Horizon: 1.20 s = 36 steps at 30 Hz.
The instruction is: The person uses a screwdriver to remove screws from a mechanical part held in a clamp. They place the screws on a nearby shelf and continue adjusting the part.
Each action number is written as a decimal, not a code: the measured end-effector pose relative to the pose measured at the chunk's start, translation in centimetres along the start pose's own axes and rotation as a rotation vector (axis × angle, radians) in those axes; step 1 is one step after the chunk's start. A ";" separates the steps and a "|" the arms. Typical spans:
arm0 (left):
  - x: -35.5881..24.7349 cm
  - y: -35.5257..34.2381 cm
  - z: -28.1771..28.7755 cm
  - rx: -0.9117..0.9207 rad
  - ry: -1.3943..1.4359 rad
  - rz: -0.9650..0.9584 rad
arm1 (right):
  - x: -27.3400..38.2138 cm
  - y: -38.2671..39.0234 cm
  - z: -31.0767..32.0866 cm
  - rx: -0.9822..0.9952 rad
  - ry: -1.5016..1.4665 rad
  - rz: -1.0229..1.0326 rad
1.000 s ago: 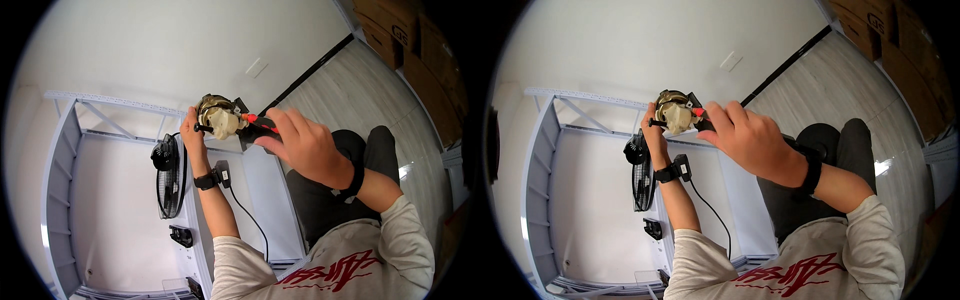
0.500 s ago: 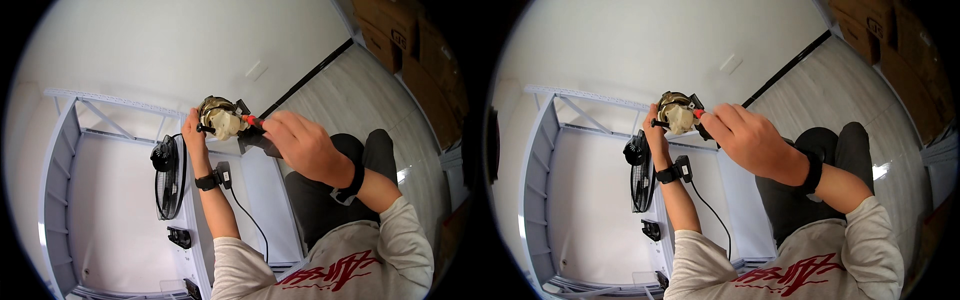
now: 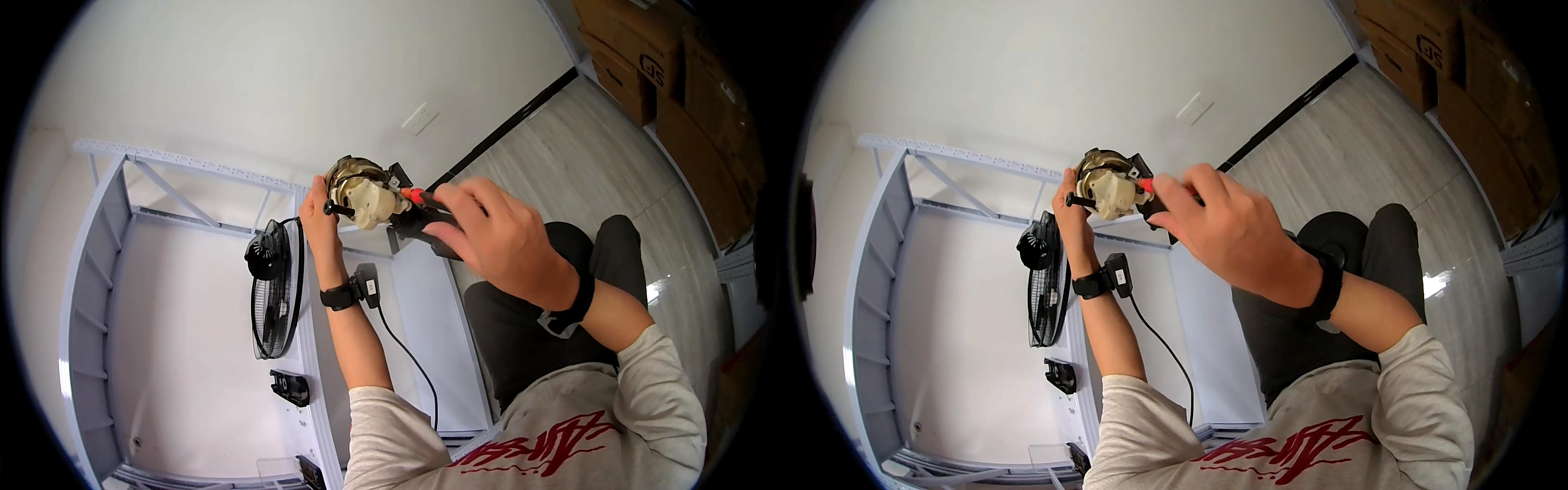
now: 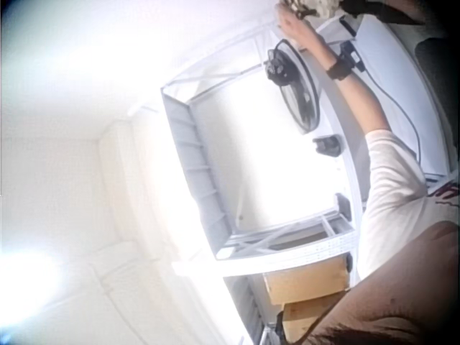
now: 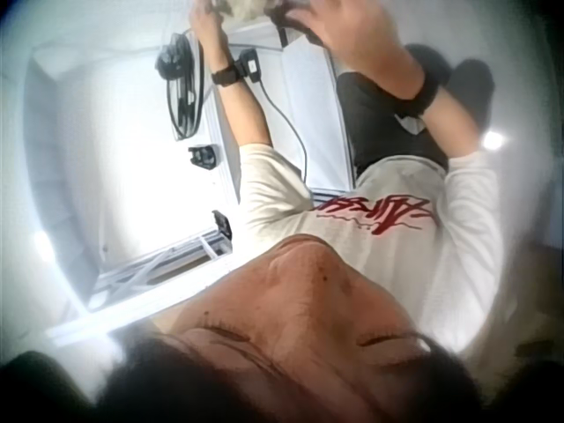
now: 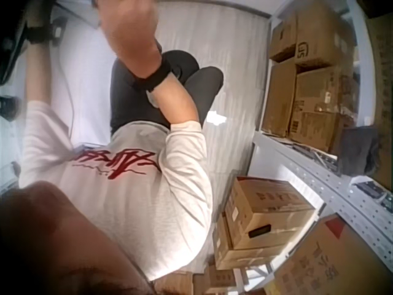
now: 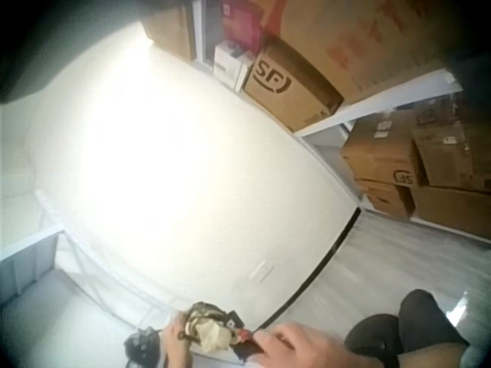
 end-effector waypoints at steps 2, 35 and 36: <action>0.1 0.1 -0.1 0.009 0.009 -0.010 | 0.3 0.1 0.6 0.118 0.008 -0.057; -0.1 -1.4 -0.7 0.138 0.035 -0.063 | 1.9 -0.6 -1.0 -0.016 0.095 0.166; 0.0 -1.5 -0.5 0.139 0.038 -0.060 | 2.1 -0.4 -0.9 0.068 0.091 0.111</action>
Point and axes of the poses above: each hand's wrist, its own y-axis away from the middle knuckle, its own z-axis out of the back of the hand, x = y × z, the point moved 2 cm from there along -y, towards the middle knuckle, and after that the axes turned 13 degrees about z, right-handed, at the moved point
